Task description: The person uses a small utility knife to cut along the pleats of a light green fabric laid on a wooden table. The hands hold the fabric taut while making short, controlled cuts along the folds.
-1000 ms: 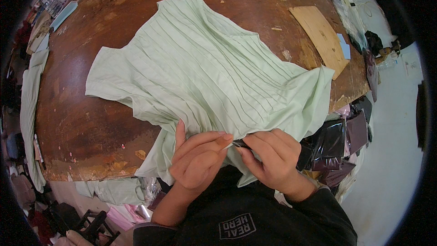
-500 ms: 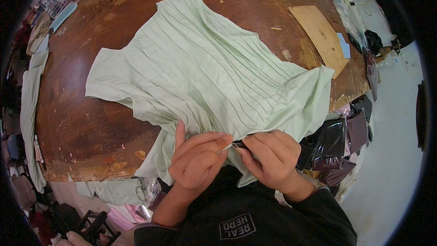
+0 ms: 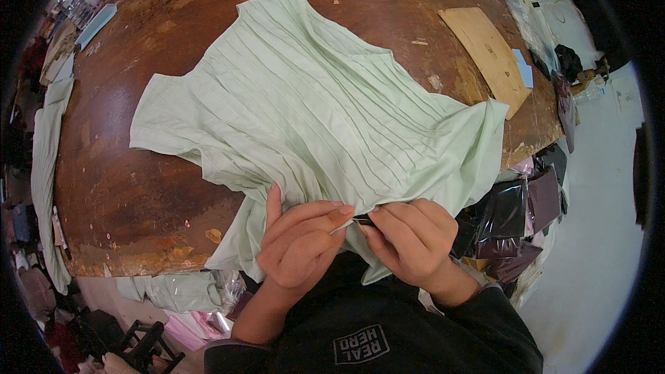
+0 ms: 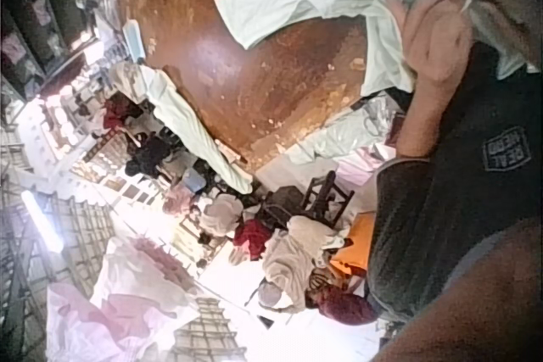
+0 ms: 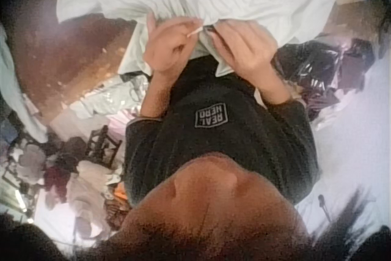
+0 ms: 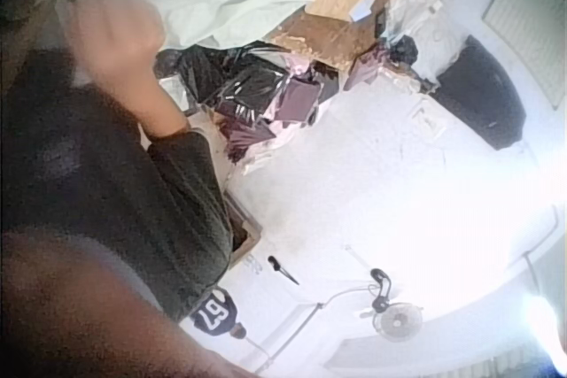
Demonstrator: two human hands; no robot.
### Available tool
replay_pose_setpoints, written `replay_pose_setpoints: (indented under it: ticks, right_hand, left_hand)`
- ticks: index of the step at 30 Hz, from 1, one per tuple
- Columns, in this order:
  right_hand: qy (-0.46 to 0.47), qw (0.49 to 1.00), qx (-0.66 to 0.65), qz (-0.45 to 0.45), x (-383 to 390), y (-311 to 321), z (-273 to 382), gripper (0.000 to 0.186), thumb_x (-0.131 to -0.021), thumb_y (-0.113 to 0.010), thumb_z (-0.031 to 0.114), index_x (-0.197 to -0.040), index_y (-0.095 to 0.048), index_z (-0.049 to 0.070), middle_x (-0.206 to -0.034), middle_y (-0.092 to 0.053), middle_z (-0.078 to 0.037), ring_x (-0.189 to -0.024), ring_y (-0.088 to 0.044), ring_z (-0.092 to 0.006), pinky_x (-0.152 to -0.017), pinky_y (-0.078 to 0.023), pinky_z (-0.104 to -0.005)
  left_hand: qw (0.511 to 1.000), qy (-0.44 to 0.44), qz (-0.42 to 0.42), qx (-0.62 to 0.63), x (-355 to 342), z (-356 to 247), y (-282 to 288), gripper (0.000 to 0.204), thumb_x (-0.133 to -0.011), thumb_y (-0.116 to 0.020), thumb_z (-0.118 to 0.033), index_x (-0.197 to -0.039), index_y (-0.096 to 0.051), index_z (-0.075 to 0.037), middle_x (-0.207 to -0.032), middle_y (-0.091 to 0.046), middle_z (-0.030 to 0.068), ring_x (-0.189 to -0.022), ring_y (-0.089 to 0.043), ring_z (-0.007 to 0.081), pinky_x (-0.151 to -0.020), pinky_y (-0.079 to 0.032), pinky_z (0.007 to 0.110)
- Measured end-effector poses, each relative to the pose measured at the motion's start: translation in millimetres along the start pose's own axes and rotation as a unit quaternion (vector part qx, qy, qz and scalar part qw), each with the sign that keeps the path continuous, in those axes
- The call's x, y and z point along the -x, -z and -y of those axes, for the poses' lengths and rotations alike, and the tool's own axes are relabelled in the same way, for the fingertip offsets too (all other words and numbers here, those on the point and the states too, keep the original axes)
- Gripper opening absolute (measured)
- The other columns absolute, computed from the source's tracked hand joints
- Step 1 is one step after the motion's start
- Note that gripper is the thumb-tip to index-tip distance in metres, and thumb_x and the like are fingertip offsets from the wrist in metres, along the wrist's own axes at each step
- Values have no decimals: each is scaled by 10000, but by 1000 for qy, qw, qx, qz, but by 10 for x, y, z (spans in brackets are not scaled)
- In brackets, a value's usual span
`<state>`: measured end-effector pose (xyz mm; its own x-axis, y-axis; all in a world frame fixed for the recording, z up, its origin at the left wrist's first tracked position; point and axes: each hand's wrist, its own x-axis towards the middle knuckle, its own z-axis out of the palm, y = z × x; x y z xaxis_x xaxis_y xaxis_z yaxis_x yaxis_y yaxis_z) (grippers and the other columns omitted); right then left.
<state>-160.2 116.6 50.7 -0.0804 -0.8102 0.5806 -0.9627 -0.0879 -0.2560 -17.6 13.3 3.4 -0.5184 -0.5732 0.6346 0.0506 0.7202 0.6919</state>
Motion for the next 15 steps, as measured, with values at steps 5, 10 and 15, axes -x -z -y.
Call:
replay_pose_setpoints:
  ticks: [5,10,15]
  right_hand:
    - [7,1000,13,0,31,-14,-16,242,-692,-783,110,-897,-689,20,-821,-656,-60,-602,-578,-178,-491,-424,-283]
    - [4,1000,12,2,24,0,-13,245,-690,-784,110,-898,-690,23,-818,-655,-58,-602,-580,-178,-493,-426,-285]
    - [2,1000,-1,-4,16,-6,-8,261,-653,-797,91,-871,-677,11,-790,-649,-92,-573,-565,-207,-483,-420,-298]
  left_hand:
    - [1000,-3,-4,-7,-3,-1,-3,326,-739,-760,42,-797,-481,-116,-892,-736,39,-858,-714,201,-1118,-245,546]
    - [1000,-3,-6,-9,-7,-7,-3,343,-731,-763,45,-775,-463,-117,-887,-737,39,-852,-714,199,-1116,-249,549]
    - [1000,-7,-7,-12,7,6,-7,354,-727,-761,50,-764,-449,-113,-885,-737,40,-852,-714,201,-1118,-250,546]
